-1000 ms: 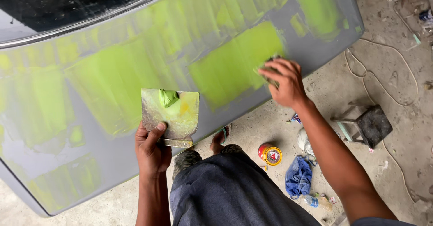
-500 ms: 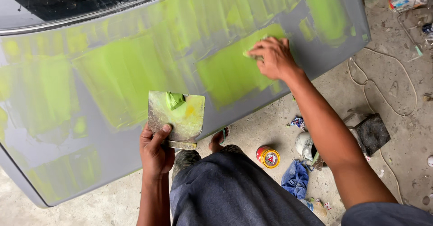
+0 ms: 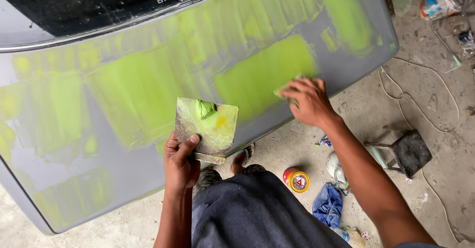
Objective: The person applies a green body filler to the rear trunk of a gray car using a putty knife and a sanding block. They spread the filler across the surface and smooth it out, occasionally reloading the putty knife from the sanding block.
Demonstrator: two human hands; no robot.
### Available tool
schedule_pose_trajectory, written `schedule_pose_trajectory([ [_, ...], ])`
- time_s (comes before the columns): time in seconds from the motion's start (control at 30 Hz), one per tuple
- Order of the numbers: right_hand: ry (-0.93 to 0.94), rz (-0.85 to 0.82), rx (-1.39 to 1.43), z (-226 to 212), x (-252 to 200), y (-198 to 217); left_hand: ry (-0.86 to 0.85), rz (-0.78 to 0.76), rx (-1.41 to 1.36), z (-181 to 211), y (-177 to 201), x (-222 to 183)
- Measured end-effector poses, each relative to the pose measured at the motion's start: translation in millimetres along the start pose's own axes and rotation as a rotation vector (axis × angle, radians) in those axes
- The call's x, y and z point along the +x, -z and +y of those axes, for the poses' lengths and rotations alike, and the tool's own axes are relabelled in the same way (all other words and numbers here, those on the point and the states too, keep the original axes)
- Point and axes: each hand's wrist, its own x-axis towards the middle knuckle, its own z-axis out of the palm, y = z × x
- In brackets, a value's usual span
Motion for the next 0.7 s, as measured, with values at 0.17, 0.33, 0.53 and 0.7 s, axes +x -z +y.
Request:
schedule_pose_trajectory([
  [0.17, 0.094, 0.232, -0.023, 5, 102, -29, -0.012, 0.009, -0.006, 4, 6, -5],
  [0.33, 0.101, 0.262, -0.031, 8, 130, -39, -0.032, 0.033, -0.010, 3, 23, -7],
  [0.53, 0.229, 0.234, 0.878, -31, 64, 18, -0.062, -0.004, 0.027, -3, 4, 0],
  [0.7, 0.611, 0.190, 2.130, -82, -3, 38, -0.012, -0.204, 0.131, -26, -19, 3],
])
